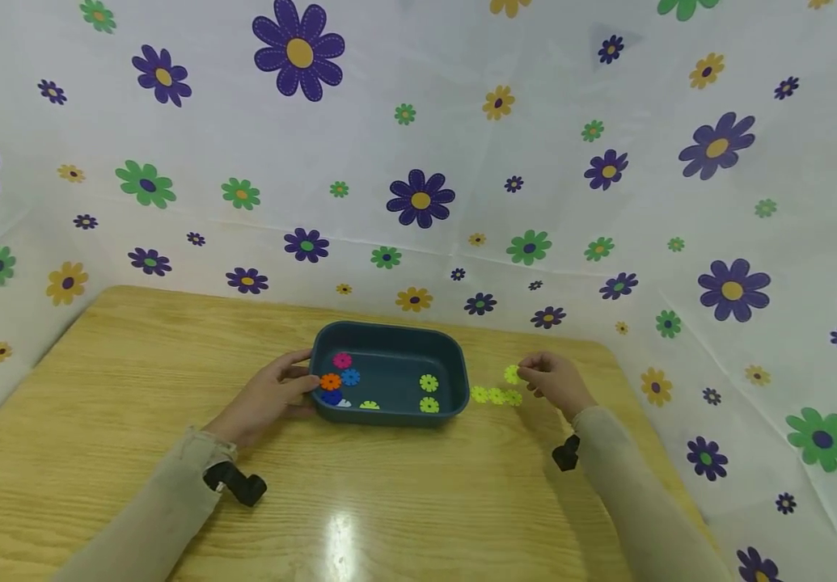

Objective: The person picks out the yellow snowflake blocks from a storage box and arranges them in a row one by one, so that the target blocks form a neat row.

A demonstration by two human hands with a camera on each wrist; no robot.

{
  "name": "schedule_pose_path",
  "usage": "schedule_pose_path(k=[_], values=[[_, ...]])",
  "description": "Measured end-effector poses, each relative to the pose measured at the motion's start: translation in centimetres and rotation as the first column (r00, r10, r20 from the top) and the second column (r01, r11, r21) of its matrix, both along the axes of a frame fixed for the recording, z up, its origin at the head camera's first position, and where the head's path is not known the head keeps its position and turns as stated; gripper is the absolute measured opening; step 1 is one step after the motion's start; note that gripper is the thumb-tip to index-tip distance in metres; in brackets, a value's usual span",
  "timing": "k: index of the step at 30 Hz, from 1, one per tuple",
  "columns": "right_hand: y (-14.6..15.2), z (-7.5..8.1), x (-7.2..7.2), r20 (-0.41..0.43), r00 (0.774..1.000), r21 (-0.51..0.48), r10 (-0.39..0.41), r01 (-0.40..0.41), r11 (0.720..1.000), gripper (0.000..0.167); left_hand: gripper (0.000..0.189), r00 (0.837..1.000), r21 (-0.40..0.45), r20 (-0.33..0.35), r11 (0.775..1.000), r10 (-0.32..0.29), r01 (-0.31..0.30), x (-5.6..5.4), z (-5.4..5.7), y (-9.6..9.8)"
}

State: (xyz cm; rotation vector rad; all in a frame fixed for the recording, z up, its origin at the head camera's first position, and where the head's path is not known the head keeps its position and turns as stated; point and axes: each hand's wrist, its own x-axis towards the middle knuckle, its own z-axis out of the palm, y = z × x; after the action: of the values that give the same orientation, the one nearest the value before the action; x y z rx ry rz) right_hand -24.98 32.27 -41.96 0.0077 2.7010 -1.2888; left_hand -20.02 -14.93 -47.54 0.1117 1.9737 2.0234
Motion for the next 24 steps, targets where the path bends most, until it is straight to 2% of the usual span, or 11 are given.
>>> schedule_pose_path(k=[6,10,17,24], values=[[3.9,-2.2,0.1,0.094,0.994,0.024,-0.059,0.057,0.998,0.023,0.065,1.0,-0.015,-0.007,1.0,-0.004,0.004,-0.1,-0.1,-0.2],[4.9,-3.1,0.0,0.135,0.987,0.052,-0.084,0.078,0.996,0.022,0.066,1.0,-0.002,-0.01,1.0,-0.01,0.01,-0.1,-0.2,-0.2],[4.8,-3.6,-0.3,0.131,0.988,0.116,-0.08,0.065,0.991,0.02,0.067,1.0,0.012,-0.01,1.0,-0.021,0.021,-0.2,-0.4,-0.3],[4.8,-4.0,-0.5,0.117,0.99,0.13,-0.081,0.066,0.989,0.02,0.066,1.0,0.002,-0.006,1.0,-0.016,0.016,-0.3,-0.6,-0.2]])
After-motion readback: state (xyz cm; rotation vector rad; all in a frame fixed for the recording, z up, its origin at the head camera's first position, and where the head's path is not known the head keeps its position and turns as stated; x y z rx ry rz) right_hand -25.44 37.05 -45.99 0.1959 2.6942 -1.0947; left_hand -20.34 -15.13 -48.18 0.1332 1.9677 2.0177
